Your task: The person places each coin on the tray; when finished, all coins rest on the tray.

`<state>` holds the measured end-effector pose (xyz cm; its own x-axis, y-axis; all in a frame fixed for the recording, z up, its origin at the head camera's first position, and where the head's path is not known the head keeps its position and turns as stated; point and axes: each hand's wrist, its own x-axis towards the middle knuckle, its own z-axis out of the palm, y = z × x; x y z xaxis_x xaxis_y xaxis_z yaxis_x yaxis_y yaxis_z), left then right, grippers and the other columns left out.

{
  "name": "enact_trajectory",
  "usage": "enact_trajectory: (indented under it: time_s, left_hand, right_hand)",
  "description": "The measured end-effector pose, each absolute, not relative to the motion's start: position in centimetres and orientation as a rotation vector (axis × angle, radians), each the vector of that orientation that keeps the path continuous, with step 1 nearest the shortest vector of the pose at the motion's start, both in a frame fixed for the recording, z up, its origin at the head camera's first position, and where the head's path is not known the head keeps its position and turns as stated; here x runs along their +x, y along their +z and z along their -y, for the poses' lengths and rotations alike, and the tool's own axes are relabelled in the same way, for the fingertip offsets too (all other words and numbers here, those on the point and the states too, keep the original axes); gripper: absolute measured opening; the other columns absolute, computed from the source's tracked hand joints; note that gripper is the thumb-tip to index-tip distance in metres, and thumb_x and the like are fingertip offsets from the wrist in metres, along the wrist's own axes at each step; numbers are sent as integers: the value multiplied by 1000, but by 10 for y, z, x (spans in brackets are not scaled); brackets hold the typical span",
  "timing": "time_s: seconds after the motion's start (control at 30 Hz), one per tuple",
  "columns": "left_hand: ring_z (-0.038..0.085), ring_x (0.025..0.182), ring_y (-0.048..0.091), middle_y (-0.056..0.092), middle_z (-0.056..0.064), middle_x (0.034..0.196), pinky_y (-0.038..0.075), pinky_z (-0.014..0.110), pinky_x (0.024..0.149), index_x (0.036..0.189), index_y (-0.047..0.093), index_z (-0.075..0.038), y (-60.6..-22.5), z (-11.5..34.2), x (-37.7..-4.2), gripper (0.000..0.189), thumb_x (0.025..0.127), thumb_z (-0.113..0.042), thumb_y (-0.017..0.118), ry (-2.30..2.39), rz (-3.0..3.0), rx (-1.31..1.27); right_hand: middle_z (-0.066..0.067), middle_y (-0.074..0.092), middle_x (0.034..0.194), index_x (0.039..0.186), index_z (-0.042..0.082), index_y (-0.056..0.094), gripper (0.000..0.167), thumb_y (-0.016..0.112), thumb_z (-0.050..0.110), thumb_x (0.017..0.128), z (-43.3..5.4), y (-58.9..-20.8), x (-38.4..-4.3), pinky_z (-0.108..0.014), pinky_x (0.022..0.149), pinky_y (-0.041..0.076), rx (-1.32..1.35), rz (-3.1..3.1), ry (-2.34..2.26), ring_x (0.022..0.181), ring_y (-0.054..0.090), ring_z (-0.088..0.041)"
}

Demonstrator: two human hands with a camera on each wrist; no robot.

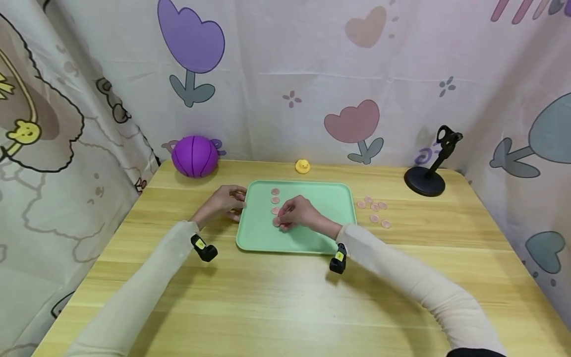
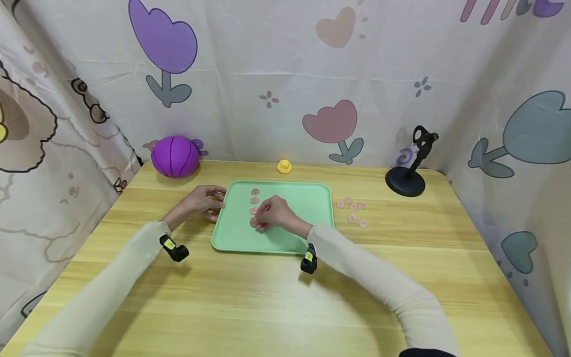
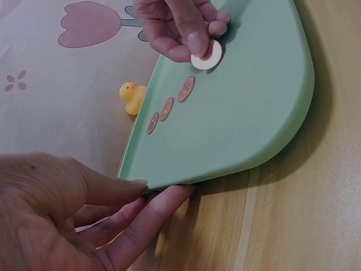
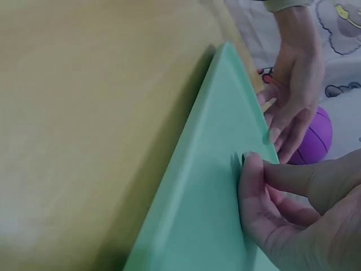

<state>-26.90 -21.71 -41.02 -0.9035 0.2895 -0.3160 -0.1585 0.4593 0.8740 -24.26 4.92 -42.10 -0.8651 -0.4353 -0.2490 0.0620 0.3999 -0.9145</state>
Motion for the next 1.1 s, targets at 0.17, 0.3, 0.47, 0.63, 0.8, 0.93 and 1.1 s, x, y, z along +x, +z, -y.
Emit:
enact_trajectory:
  time_s: [0.17,0.3,0.47,0.63,0.8,0.93,1.1]
  left_hand:
    - [23,93,65,53,29,133,69,35,74,154,39,11,-410,218,-269,55,103,3,58,1442,-2285,122]
    - [22,92,65,54,28,132,69,35,75,153,40,10,-412,219,-271,54,103,2,58,1445,-2276,131]
    - [21,89,65,54,27,129,69,35,74,153,40,11,-413,219,-271,54,103,2,58,1440,-2278,142]
    - [24,94,64,53,27,130,69,35,74,153,40,11,-411,219,-269,53,103,2,57,1425,-2287,128]
    - [23,94,64,54,26,129,69,35,75,153,42,10,-411,219,-269,52,104,1,57,1417,-2294,124]
    - [22,91,65,55,26,129,68,35,74,152,42,11,-411,219,-270,52,103,2,57,1412,-2302,134]
    - [22,93,65,55,27,129,69,36,75,153,41,12,-412,218,-272,53,104,2,57,1402,-2298,126]
  right_hand:
    - [-11,72,73,95,-6,71,11,77,4,94,-49,-419,-242,-30,60,66,-323,-2228,-1413,57,67,-13]
    - [-9,69,70,89,-1,68,14,77,8,95,-48,-418,-242,-28,57,64,-329,-2285,-1335,56,64,-13]
    - [-7,67,68,81,2,66,19,77,11,95,-46,-416,-243,-27,55,63,-356,-2350,-1262,55,63,-13]
    - [-4,65,64,74,5,63,28,80,15,94,-43,-416,-245,-24,52,59,-414,-2395,-1196,54,61,-12]
    - [-4,62,60,72,5,61,31,79,16,94,-43,-416,-244,-21,50,54,-458,-2423,-1167,52,57,-12]
    - [-5,62,62,75,5,61,29,78,15,95,-44,-415,-243,-22,50,53,-469,-2410,-1197,53,56,-12]
    - [-5,63,65,81,3,64,22,75,14,97,-47,-418,-242,-23,50,55,-470,-2400,-1245,55,57,-12]
